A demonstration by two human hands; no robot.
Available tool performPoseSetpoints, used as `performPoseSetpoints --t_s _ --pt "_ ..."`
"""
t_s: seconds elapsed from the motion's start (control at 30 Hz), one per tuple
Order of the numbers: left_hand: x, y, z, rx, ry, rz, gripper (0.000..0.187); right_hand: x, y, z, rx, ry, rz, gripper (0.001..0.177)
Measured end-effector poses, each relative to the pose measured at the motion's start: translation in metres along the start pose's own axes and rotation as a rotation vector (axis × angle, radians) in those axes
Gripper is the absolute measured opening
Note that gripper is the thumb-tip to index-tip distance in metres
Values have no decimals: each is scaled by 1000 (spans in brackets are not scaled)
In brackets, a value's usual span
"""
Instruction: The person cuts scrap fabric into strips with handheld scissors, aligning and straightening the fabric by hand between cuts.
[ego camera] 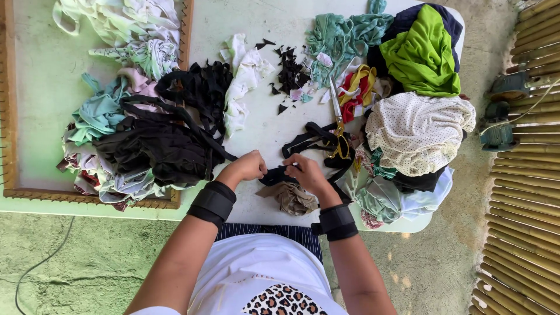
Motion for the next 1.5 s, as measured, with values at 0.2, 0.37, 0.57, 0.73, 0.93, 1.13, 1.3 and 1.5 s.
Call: performPoseSetpoints --t_s 0.2,0.37,0.57,0.73,0.93,1.13,1.3,1.5 --pt "-10 20 -7 -53 -89 432 24 9 -8 19 -243 154 142 15" --pt "-54 73 26 1 -22 663 31 7 21 37 -258 61 376 13" --pt "-56 65 72 77 -129 605 30 1 34 31 -47 -95 504 11" --pt "-12 25 63 303 -126 511 29 -4 37 7 -54 -69 539 12" --pt "-11 34 87 313 -170 531 6 -11 58 1 -275 358 739 11" --pt "-23 59 106 -673 -357 184 8 3 63 -10 619 185 459 9" --pt "-53 74 133 -873 -447 45 9 4 61 -83 866 279 174 3" --pt "-68 72 140 -835 -428 29 10 5 55 -100 935 347 22 1"
Point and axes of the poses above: each hand's wrist, its own x-axis towards the middle knuckle, its own y-axis out of the back of the hand, z = x × y, the point moved 1 cm from there along x, towards the middle knuckle, and after that the axes turned 8 degrees about -x, right-handed, at the moved point
